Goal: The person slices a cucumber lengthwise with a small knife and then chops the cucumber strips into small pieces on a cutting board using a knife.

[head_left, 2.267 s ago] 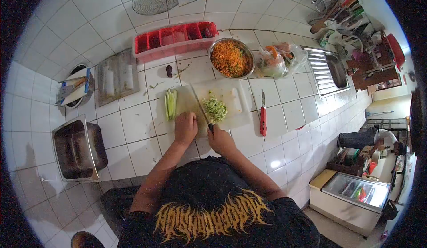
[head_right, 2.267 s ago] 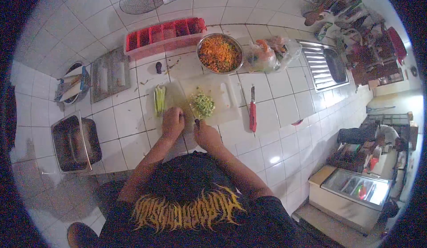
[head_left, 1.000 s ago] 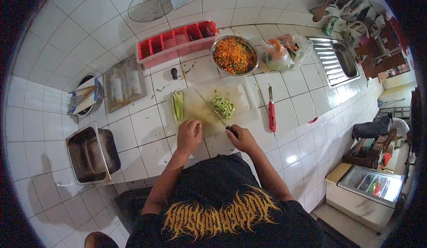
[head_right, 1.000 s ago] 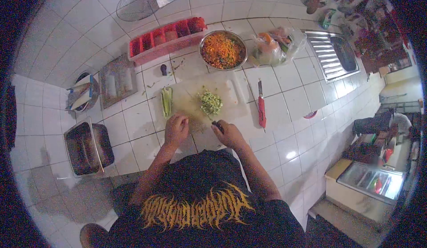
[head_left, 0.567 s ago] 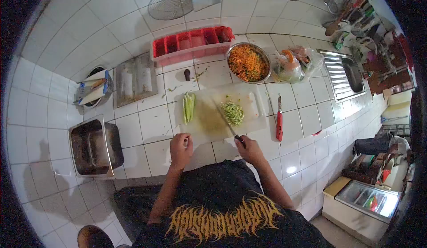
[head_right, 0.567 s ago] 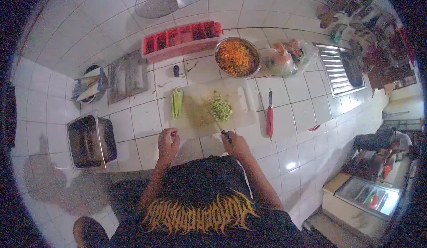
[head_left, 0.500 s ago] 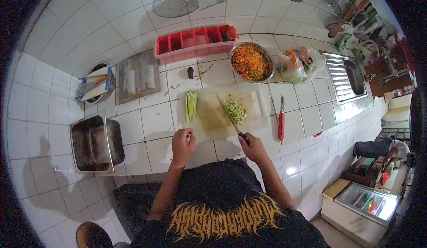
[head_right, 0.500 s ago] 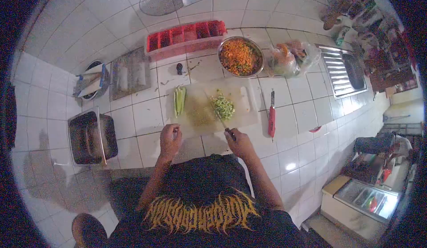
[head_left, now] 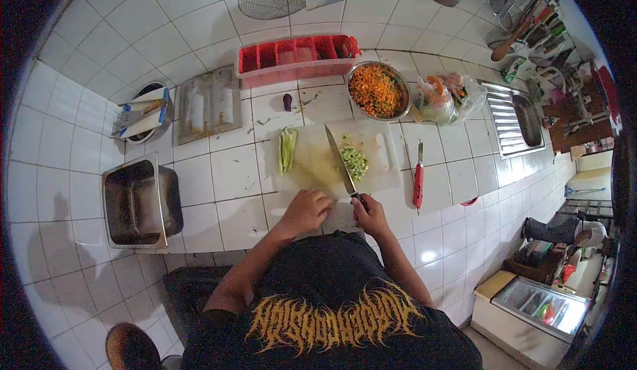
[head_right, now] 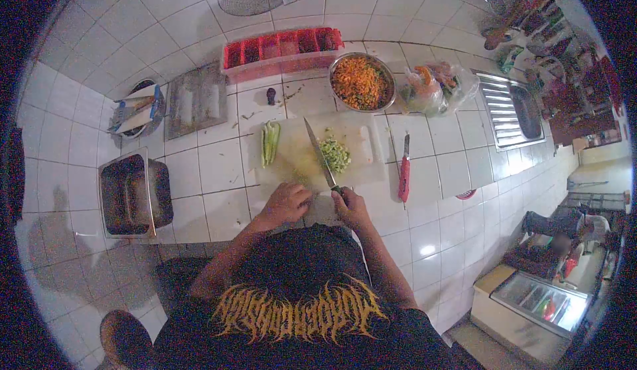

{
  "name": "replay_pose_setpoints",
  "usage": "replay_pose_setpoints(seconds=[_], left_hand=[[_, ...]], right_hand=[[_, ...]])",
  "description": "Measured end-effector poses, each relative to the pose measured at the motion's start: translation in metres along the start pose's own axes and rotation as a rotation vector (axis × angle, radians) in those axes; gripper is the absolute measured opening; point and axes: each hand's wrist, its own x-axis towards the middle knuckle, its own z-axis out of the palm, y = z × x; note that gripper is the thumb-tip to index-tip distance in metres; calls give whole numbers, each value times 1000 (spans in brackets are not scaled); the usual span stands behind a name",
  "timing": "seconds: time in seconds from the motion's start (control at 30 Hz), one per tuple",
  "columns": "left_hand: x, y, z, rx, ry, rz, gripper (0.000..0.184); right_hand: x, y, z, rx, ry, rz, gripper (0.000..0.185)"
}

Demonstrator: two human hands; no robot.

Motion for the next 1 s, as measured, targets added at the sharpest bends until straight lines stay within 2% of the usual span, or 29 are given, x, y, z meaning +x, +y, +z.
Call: replay_pose_setpoints(seconds=[0.1, 0.17, 0.3, 0.4, 0.5, 0.7, 0.77, 0.9, 1.0], left_hand=[[7, 7, 7, 85, -65, 89, 28], [12, 7, 13, 140, -174, 114, 24], [12, 7, 20, 112, -175, 80, 25], [12, 8, 20, 111, -178, 73, 23], [13, 10, 23, 149, -85, 111, 16], [12, 9, 27, 153, -115, 69, 17], [15, 15, 25, 143, -170, -27, 16], [20, 21, 24, 134, -251, -69, 17], [27, 22, 31, 162, -215, -57, 17]], right_hand=[[2, -1, 2, -27, 32, -51, 40], [3, -4, 0, -18, 36, -5, 39], [2, -16, -2, 88, 38, 0, 38], [3, -13, -2, 25, 43, -46, 29], [4, -13, -1, 117, 21, 19, 29], [7, -8, -1, 49, 36, -38, 27], [9, -2, 0, 92, 48, -21, 27], [7, -8, 0, 48, 37, -40, 27], [6, -13, -2, 17, 19, -5, 37]])
